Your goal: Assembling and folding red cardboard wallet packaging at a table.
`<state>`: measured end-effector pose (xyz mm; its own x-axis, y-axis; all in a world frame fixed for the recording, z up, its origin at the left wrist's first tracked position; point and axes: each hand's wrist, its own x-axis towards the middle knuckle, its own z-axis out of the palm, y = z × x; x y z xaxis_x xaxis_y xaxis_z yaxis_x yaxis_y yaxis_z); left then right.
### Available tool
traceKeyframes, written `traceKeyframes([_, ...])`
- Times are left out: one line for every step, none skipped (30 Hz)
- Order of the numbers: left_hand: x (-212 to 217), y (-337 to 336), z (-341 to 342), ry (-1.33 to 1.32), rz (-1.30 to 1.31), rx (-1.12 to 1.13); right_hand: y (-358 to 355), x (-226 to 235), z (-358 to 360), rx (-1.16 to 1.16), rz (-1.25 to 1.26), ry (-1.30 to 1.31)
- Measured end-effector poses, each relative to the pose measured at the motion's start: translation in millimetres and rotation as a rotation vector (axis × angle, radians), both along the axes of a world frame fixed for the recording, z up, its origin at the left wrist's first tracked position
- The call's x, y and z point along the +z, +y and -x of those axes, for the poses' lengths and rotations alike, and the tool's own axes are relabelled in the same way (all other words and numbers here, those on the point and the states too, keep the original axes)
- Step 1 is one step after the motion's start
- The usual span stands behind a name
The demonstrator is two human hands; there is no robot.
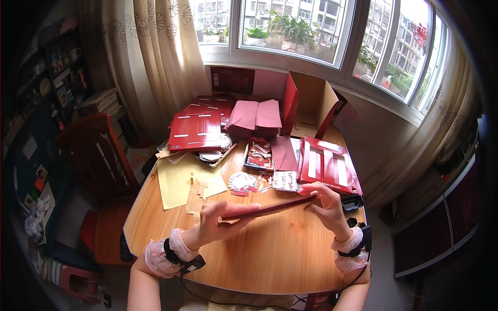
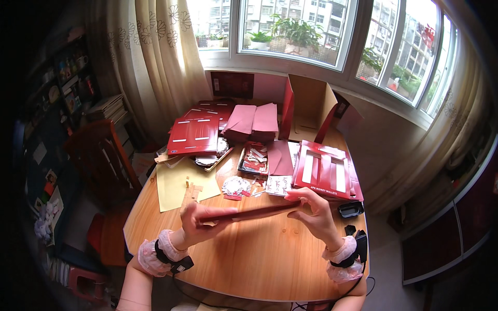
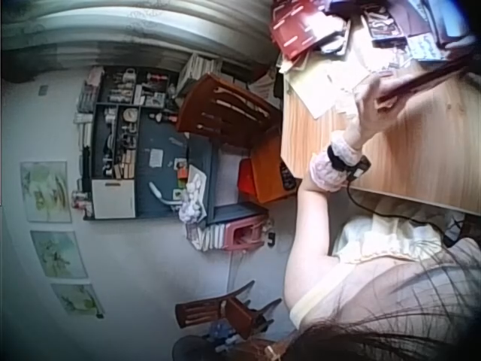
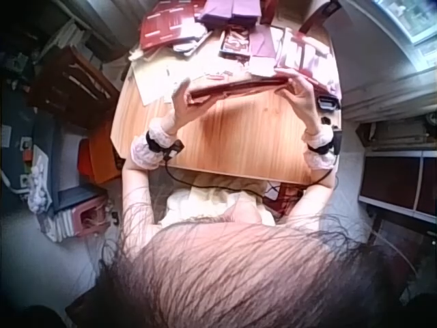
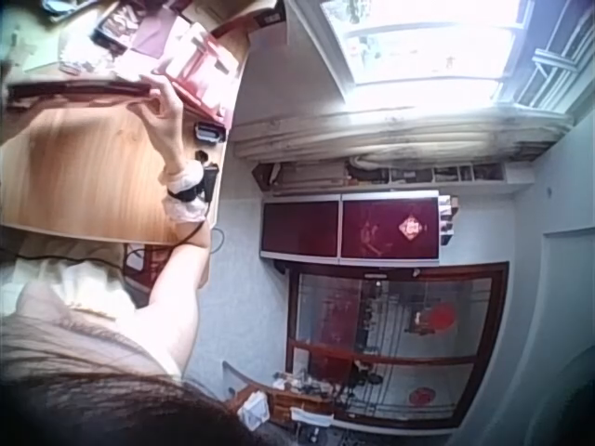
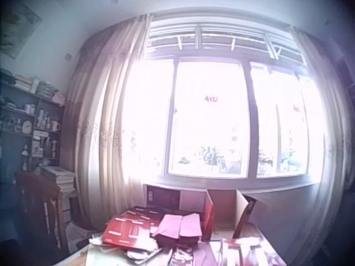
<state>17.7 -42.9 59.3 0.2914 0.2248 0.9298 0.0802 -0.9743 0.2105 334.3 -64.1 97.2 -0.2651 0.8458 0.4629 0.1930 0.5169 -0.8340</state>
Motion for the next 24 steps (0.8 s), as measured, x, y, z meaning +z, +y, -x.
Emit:
traceKeyframes([-9.2,-1.3,-5.1,-0.163,0.083,0.009,2.4,-7.2,-3.0,0.025,0.112,-0.029])
traceKeyframes([-15.7,-1.8,2.2,-0.243,0.287,0.026,6.8,-14.4,-4.6,0.014,0.140,-0.114])
traceKeyframes([-6.0,1.9,-1.1,-0.374,0.425,-0.041,10.0,-21.9,-8.4,0.003,0.169,-0.192])
traceKeyframes([5.4,8.5,-3.9,-0.511,0.523,-0.040,11.2,-26.1,-10.4,0.040,0.274,-0.163])
traceKeyframes([14.8,15.6,-6.3,-0.648,0.622,-0.040,11.4,-29.7,-11.7,0.075,0.380,-0.134])
traceKeyframes([17.2,26.0,-4.6,-0.653,0.650,0.031,10.8,-35.9,-9.6,0.162,0.368,-0.037])
traceKeyframes([16.6,33.9,1.4,-0.660,0.675,0.111,8.9,-32.0,-4.5,0.164,0.368,-0.035])
traceKeyframes([13.8,38.2,4.2,-0.739,0.797,-0.031,4.6,-24.1,1.1,0.183,0.506,-0.032])
traceKeyframes([6.1,43.3,8.5,-0.738,0.793,-0.025,2.0,-18.2,7.6,0.208,0.642,-0.029])
traceKeyframes([-4.6,51.0,10.6,-0.696,0.821,0.055,-2.1,-18.6,12.8,0.237,0.620,0.041])
traceKeyframes([-15.8,57.2,11.7,-0.654,0.849,0.137,-3.2,-20.6,15.7,0.236,0.618,0.042])
traceKeyframes([-22.4,60.3,6.9,-0.679,0.926,0.053,-2.9,-24.8,15.2,0.218,0.638,0.172])
traceKeyframes([-30.4,65.5,9.0,-0.630,0.992,0.016,-1.9,-28.3,16.5,0.208,0.656,0.302])
traceKeyframes([-39.4,68.8,10.6,-0.643,1.076,-0.048,0.7,-27.0,14.6,0.159,0.687,0.322])
traceKeyframes([-44.0,70.6,11.0,-0.656,1.162,-0.111,1.0,-20.9,10.1,0.134,0.680,0.364])
traceKeyframes([-35.7,63.6,10.6,-0.567,1.322,-0.042,4.4,-20.6,-4.8,0.056,0.631,0.377])
traceKeyframes([-35.4,65.1,8.7,-0.608,1.343,-0.140,7.6,-20.0,-23.3,-0.021,0.581,0.388])
traceKeyframes([-32.4,63.0,14.0,-0.552,1.312,-0.113,10.6,-15.1,-36.8,-0.089,0.556,0.442])
traceKeyframes([-30.0,60.0,20.1,-0.500,1.279,-0.087,14.5,-8.2,-50.2,-0.155,0.530,0.491])
traceKeyframes([-31.5,57.3,25.9,-0.474,1.254,-0.029,20.4,-3.3,-62.7,-0.186,0.465,0.510])
traceKeyframes([-31.7,54.1,33.7,-0.478,1.252,-0.019,23.8,0.5,-74.4,-0.214,0.397,0.530])
traceKeyframes([-33.4,53.7,36.3,-0.470,1.266,-0.014,26.6,-3.3,-92.9,-0.274,0.381,0.565])
traceKeyframes([-37.2,53.8,36.5,-0.462,1.280,-0.013,31.7,-12.5,-112.5,-0.337,0.363,0.598])
traceKeyframes([-48.0,59.3,28.4,-0.467,1.303,-0.024,29.2,-22.5,-133.7,-0.390,0.356,0.620])
